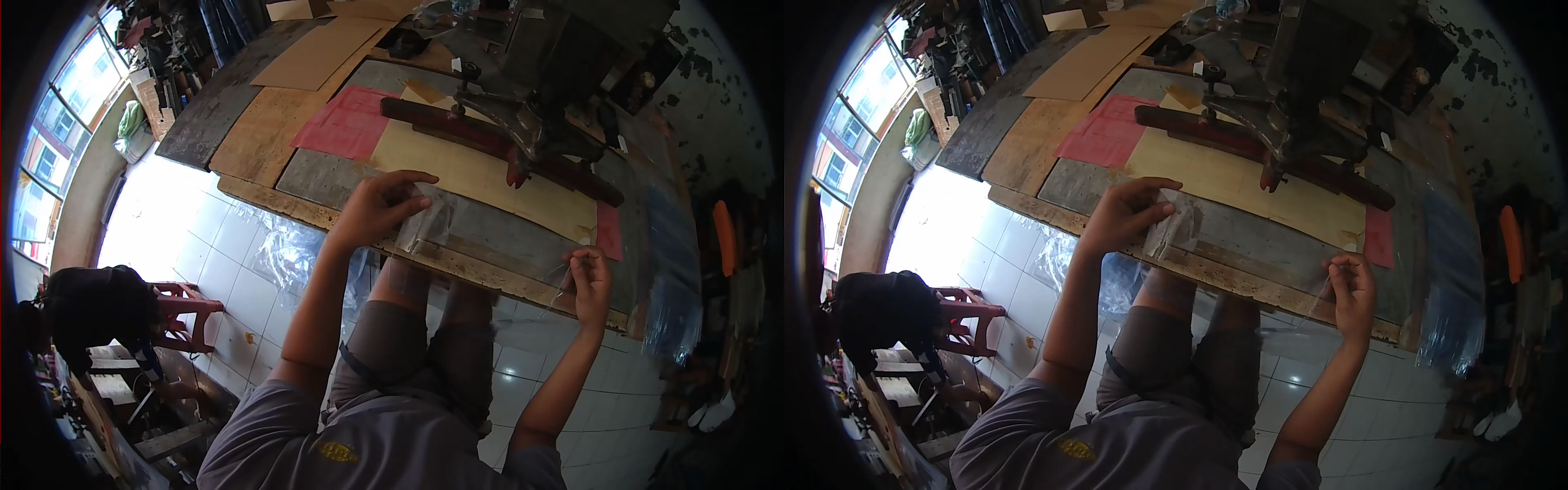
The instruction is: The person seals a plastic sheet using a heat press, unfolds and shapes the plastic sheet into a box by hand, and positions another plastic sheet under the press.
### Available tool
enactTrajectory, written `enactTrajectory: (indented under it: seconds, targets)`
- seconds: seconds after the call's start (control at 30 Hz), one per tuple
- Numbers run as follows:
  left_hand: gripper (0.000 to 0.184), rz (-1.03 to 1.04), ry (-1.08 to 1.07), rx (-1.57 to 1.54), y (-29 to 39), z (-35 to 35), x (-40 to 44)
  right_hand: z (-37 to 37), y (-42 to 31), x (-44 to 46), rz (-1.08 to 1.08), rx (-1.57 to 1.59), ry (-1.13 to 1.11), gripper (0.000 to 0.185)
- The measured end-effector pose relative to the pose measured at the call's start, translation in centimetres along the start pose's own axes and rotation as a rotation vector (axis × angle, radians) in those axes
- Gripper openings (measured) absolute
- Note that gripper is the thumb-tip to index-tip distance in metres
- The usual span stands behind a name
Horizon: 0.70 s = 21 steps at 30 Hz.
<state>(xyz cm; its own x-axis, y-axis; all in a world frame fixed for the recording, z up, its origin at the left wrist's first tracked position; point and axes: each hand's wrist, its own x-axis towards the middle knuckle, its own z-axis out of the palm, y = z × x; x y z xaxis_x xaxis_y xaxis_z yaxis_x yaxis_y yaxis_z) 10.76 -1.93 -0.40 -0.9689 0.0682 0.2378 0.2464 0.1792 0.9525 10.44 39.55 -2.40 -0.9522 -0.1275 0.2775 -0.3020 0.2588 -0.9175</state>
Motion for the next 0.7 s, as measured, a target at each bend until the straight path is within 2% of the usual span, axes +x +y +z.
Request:
enactTrajectory:
  seconds: [0.17,0.37,0.57,0.7]
  targets:
    - [0.035,-0.021,-0.012,0.006,0.4,-0.1,-0.1,0.1,-2.0,-0.1,0.139,-0.057,-0.014,0.020]
    - [0.034,-0.032,-0.008,0.022,0.1,-0.2,0.0,0.2,-1.3,-0.2,0.109,-0.105,-0.021,0.022]
    - [0.034,-0.020,-0.023,0.003,0.1,-0.3,0.0,0.3,-1.1,-0.1,0.122,-0.016,-0.011,0.018]
    - [0.034,0.020,-0.017,-0.002,-0.3,-0.2,0.1,0.1,-0.6,0.2,0.048,0.013,-0.022,0.017]
